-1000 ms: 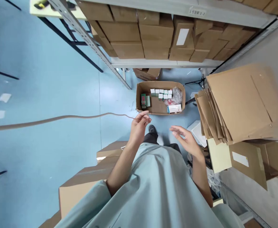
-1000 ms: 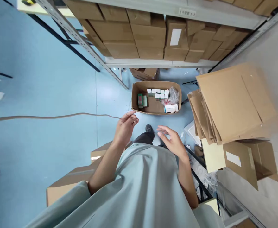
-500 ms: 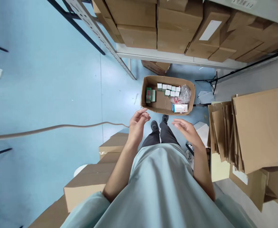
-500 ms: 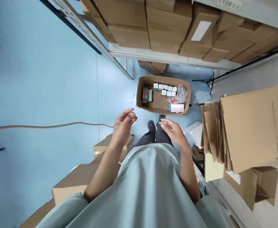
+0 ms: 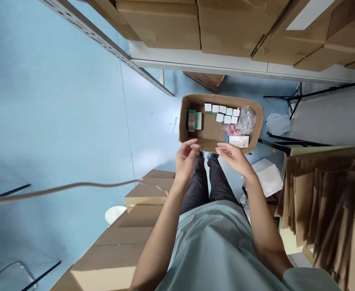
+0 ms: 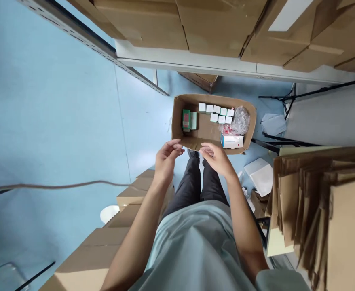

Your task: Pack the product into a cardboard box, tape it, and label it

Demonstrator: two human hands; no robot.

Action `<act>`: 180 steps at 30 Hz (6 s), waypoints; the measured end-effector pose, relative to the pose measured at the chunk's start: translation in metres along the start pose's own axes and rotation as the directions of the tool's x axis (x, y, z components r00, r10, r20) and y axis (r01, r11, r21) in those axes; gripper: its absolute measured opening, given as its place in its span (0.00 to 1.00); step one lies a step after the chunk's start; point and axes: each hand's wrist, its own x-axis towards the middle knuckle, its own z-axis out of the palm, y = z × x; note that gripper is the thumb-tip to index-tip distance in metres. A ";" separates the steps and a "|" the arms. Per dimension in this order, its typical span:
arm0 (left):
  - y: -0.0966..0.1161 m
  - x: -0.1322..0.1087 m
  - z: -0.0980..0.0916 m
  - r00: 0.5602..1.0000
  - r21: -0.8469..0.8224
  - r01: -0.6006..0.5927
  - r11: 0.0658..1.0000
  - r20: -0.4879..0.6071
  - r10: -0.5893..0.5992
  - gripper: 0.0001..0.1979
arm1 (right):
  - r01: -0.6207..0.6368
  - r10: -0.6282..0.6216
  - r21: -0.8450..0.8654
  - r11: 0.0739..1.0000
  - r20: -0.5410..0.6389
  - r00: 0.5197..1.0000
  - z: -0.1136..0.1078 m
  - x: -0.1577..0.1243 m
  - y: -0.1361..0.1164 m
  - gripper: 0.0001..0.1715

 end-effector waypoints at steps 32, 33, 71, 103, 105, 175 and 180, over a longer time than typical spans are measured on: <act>-0.341 0.558 0.038 0.854 0.723 -0.497 0.480 0.504 0.126 0.25 | 0.207 -0.317 -0.832 0.515 0.039 0.947 0.007 0.575 0.326 0.45; -0.343 0.563 0.039 0.864 0.733 -0.481 0.480 0.490 0.118 0.24 | 0.202 -0.316 -0.841 0.501 0.039 0.948 0.009 0.586 0.327 0.42; -0.048 -0.055 0.019 0.265 0.286 -0.958 0.020 0.909 -0.323 0.42 | -0.359 -0.086 -0.502 0.786 -0.665 0.742 0.089 -0.177 0.120 0.46; -0.308 -0.615 -0.029 -0.778 -0.472 -0.555 0.686 0.001 -0.628 0.39 | 0.161 0.547 0.658 0.735 -0.437 -0.714 0.398 -0.623 0.288 0.44; -0.326 -0.651 -0.037 -0.813 -0.498 -0.490 0.716 -0.036 -0.581 0.38 | 0.165 0.553 0.678 0.716 -0.407 -0.727 0.404 -0.652 0.303 0.43; -0.526 -0.913 0.002 -0.248 0.202 -0.965 0.166 -0.515 -0.820 0.38 | 0.898 0.910 -0.149 0.414 0.077 -0.407 0.328 -0.900 0.495 0.56; -0.528 -0.918 0.012 -0.121 0.179 -0.984 -0.011 -0.707 -0.697 0.36 | 0.848 0.883 -0.264 0.459 0.034 -0.468 0.331 -0.904 0.489 0.48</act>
